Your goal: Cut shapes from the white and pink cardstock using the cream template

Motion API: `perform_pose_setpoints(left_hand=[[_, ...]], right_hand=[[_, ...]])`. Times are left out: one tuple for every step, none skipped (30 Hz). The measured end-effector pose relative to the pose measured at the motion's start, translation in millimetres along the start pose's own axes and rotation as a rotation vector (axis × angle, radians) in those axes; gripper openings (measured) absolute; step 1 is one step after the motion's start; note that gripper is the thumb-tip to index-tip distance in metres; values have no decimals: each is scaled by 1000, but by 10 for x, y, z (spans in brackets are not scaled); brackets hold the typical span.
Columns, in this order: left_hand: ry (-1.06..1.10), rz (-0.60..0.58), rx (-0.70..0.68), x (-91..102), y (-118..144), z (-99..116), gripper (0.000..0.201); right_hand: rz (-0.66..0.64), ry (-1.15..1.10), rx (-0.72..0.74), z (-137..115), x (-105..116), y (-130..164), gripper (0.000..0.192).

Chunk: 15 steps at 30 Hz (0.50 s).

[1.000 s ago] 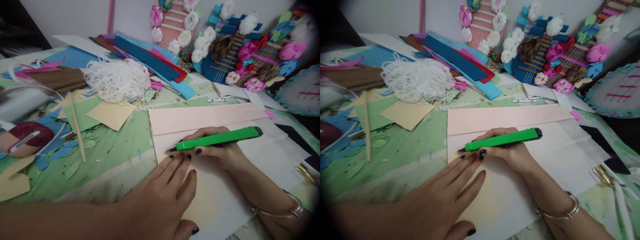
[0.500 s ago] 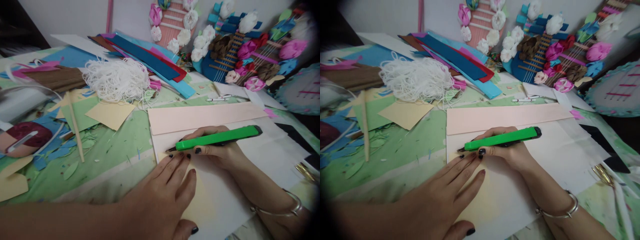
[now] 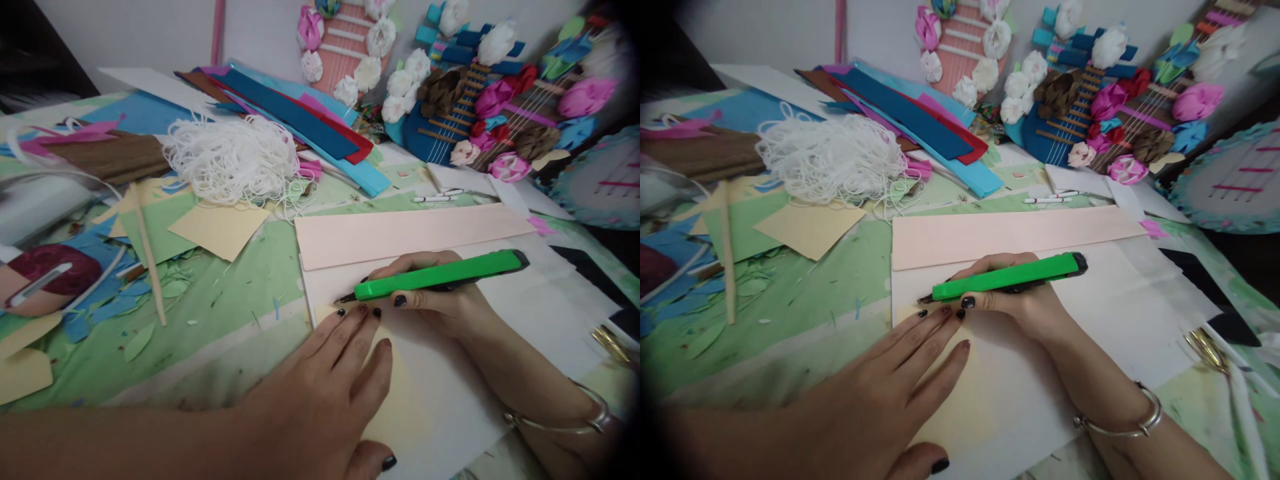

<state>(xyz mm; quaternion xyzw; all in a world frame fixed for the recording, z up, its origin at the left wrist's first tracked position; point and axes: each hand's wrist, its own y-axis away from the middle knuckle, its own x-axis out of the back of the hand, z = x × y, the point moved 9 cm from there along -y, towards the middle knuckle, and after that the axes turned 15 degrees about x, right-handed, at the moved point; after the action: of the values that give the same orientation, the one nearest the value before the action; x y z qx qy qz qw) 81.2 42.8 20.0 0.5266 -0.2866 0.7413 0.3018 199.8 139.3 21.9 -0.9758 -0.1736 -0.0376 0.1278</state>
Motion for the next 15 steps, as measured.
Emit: perform_pose_setpoints(left_hand=[[-3,-1,3,-1,-6,-3,66],[-8,3,6,0,-11,-6,66],[-13,7,8,2,-15,-9,66],[-17,7,7,0,-16,-9,66],[-19,6,5,-2,-14,-8,66],[-19,5,1,-3,-10,-4,66],[-19,5,0,-4,-5,-3,66],[-20,5,0,-4,1,-1,66],[-22,4,4,-5,5,-4,66],[-20,7,9,-1,9,-7,67],[-18,10,11,3,11,-9,67],[-14,11,11,5,12,-10,66],[-10,11,6,6,12,-7,66],[-6,11,0,6,11,-2,66],[-3,11,-5,5,10,1,65]], right_hand=[[-2,2,1,-1,1,-1,21],[-1,0,2,-1,4,-2,22],[2,-4,1,2,9,-2,22],[6,-8,0,7,14,-2,23],[10,-13,-1,12,19,0,23],[13,-16,-2,16,22,1,23],[13,-18,-1,18,22,2,22],[10,-22,1,17,19,3,22],[8,-24,5,13,17,3,22],[6,-22,6,11,18,4,23],[7,-13,2,13,25,6,23],[12,1,-2,15,37,8,23],[18,15,-7,20,52,11,23],[24,26,-9,23,67,13,23],[29,33,-7,24,80,15,23]])
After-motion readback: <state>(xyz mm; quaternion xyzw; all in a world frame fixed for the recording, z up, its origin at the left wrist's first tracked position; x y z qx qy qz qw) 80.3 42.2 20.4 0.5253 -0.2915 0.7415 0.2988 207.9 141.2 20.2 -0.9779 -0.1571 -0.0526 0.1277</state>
